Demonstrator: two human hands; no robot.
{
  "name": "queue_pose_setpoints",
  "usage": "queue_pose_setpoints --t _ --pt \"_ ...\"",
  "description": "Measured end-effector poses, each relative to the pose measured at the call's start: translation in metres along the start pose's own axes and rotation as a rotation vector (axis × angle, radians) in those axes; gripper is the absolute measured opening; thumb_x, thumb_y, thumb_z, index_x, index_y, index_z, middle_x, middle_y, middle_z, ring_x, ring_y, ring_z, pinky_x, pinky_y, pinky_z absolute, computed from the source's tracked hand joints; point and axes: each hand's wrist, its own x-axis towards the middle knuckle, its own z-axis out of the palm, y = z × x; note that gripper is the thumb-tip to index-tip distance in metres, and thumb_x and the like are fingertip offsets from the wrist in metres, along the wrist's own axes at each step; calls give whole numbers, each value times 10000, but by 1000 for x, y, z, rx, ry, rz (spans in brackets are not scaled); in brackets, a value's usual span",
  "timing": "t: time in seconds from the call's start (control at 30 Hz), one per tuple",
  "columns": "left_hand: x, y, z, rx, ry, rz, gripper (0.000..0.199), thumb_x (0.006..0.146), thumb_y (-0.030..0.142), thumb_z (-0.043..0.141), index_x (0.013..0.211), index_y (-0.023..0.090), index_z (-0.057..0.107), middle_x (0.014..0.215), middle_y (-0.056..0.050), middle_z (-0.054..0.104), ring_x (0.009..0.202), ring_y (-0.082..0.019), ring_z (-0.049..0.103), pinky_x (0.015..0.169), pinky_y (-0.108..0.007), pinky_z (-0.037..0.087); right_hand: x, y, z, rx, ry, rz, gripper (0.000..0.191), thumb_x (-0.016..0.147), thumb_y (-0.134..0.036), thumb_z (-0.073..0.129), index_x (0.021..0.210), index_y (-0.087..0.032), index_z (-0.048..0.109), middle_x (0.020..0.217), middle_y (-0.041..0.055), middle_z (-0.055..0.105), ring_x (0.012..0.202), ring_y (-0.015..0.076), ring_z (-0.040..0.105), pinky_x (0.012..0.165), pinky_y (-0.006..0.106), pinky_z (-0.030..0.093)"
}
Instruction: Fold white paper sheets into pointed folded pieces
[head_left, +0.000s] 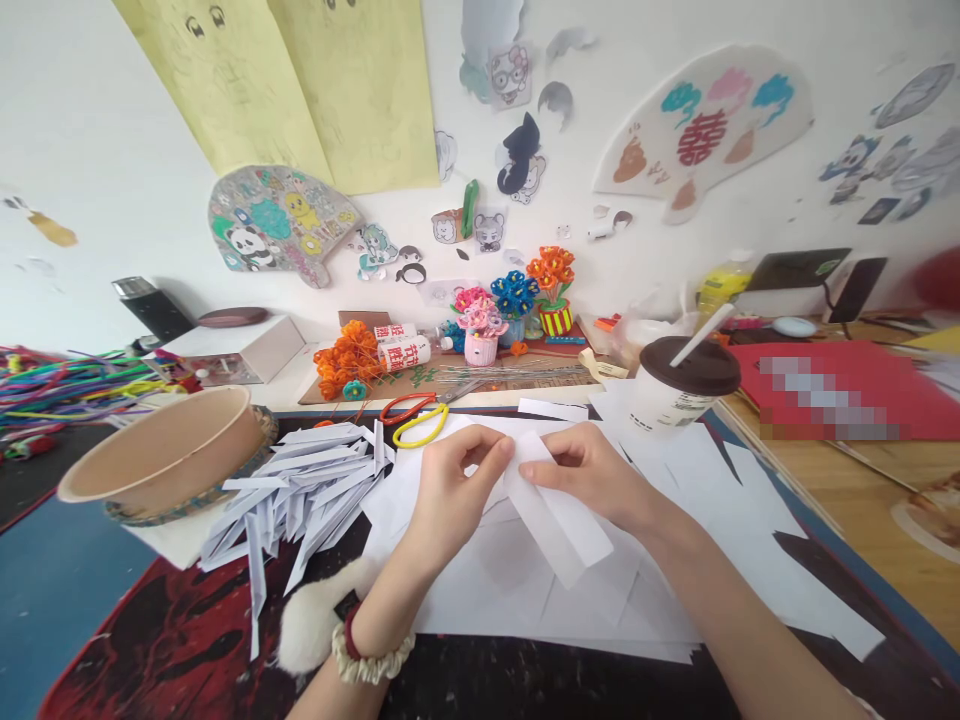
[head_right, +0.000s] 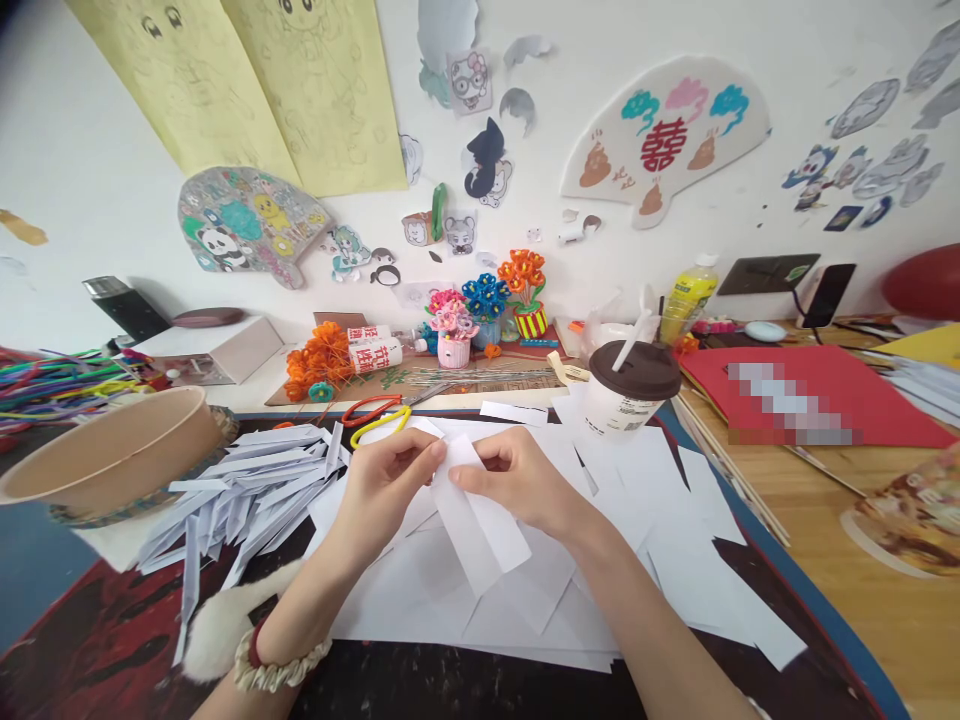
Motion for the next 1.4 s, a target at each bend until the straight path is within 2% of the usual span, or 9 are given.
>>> queue_pose_setpoints --t 0.07,0.23,0.43,0.6,0.77,0.9,1.03,1.23,1.4 --pt "1 -1 0 -17 -16 -20 236 853 319 578 685 155 610 660 -5 586 606 -116 503 582 -231 411 0 0 0 -2 5 2 244 749 -335 662 624 -135 600 558 -32 432 494 81 370 438 214 253" --pt "2 1 -2 -11 -10 -28 213 839 322 596 705 157 605 718 -22 608 659 -129 530 613 -235 426 -1 -1 -1 -17 22 15 338 754 -346 650 533 -161 473 541 -43 369 491 78 331 436 220 234" --pt "1 2 -1 -4 -6 -31 157 801 293 649 731 155 625 728 -27 624 667 -135 543 637 -245 440 0 -1 -1 -71 14 -4 342 777 -337 627 537 -173 446 543 -56 301 496 75 271 444 231 194" --pt "-1 0 0 -17 20 -32 172 804 292 639 705 152 622 703 -19 615 668 -137 543 634 -245 433 1 -1 1 -77 10 -10 362 769 -315 629 517 -172 411 529 -53 335 488 73 310 438 227 205" --pt "1 -2 0 -22 8 -47 221 832 337 601 707 154 602 694 -18 596 643 -135 520 608 -245 416 0 -1 0 -50 20 6 315 766 -337 630 544 -158 495 533 -45 388 481 76 341 430 222 230" --pt "0 -1 1 70 -46 1 226 866 313 547 701 161 570 688 -12 570 656 -137 507 624 -245 411 0 -1 0 -46 42 8 312 758 -348 641 548 -157 511 536 -42 391 486 80 344 433 224 236" --pt "-1 0 2 182 -23 67 229 894 278 505 689 176 515 668 5 539 640 -132 484 619 -242 391 1 -3 2 -32 37 8 321 745 -349 647 536 -159 494 538 -39 389 498 84 347 445 225 242" --pt "0 -2 1 285 -68 52 334 921 337 470 624 186 451 592 26 449 579 -124 403 557 -247 323 2 -2 1 -23 115 -4 306 728 -373 666 547 -154 551 534 -29 442 492 90 379 444 224 273" --pt "-1 -4 3 410 -63 165 344 952 296 402 626 201 343 601 36 387 572 -123 358 558 -260 281 2 -4 2 -7 148 -18 288 728 -353 667 543 -153 571 534 -25 469 492 94 393 443 229 291"
